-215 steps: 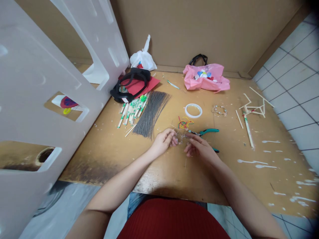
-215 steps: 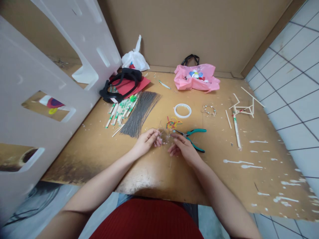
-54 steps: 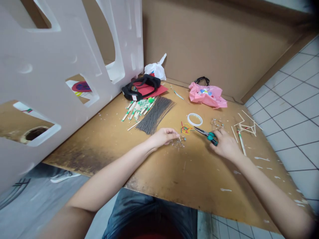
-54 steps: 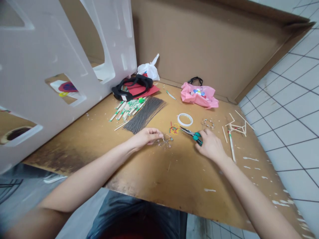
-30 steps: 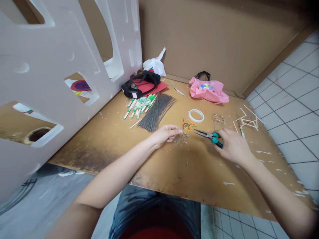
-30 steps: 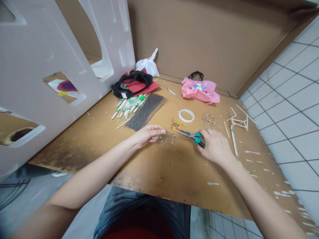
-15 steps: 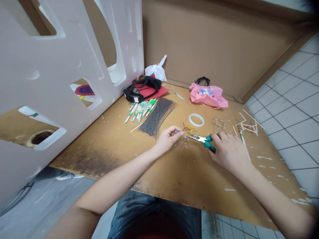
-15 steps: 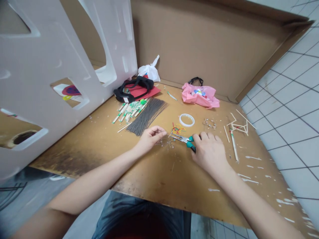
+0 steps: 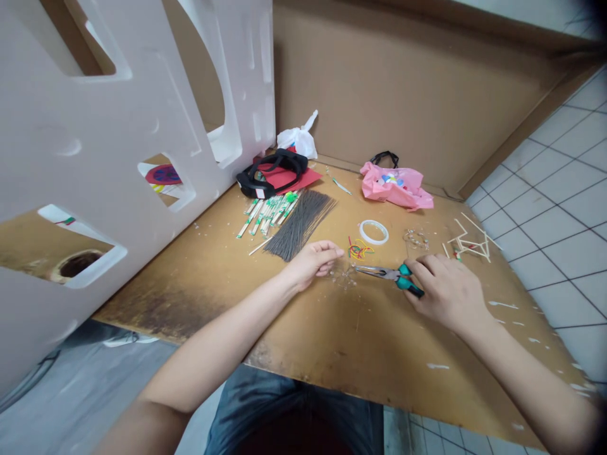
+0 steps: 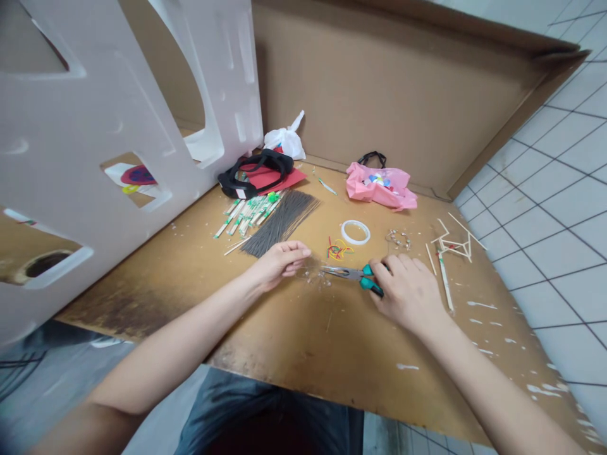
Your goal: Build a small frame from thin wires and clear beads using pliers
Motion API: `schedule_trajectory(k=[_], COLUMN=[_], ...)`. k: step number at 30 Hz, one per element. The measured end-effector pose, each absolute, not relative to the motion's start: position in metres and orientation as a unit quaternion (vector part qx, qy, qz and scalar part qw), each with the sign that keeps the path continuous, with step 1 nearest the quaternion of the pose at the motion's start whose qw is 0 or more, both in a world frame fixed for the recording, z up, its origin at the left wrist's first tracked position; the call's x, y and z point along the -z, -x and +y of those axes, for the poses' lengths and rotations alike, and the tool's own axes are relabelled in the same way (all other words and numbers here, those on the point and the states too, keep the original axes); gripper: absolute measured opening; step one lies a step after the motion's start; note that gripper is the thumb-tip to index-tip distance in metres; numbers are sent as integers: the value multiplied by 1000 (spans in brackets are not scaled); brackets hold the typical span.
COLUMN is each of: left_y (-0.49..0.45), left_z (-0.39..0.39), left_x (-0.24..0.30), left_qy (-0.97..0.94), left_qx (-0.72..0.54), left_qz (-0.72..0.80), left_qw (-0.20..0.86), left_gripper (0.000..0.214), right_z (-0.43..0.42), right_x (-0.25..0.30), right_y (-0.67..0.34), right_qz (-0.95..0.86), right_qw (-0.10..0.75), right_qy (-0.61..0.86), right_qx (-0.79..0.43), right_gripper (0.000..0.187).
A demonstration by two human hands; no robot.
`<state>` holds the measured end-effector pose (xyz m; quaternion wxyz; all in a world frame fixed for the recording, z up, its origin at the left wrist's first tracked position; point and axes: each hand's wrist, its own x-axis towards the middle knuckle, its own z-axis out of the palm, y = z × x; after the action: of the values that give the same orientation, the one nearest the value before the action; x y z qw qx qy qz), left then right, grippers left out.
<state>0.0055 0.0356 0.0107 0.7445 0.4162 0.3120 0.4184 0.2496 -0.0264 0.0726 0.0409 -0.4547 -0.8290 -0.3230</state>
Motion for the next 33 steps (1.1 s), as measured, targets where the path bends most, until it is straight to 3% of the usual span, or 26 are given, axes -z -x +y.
schedule_trajectory(k=[8, 33], left_y=[-1, 0], left_z=[36, 36], left_x=[-8, -8], left_qy=[-377, -335], left_qx=[-316, -255], left_qz=[233, 202], left_qw=[839, 884], left_gripper=[27, 25], right_z=[-17, -17], right_x=[-78, -79], right_y=[-260, -259], right_qz=[-854, -862], right_qw=[44, 31], right_qy=[374, 363], right_qx=[360, 351], right_gripper=[24, 24])
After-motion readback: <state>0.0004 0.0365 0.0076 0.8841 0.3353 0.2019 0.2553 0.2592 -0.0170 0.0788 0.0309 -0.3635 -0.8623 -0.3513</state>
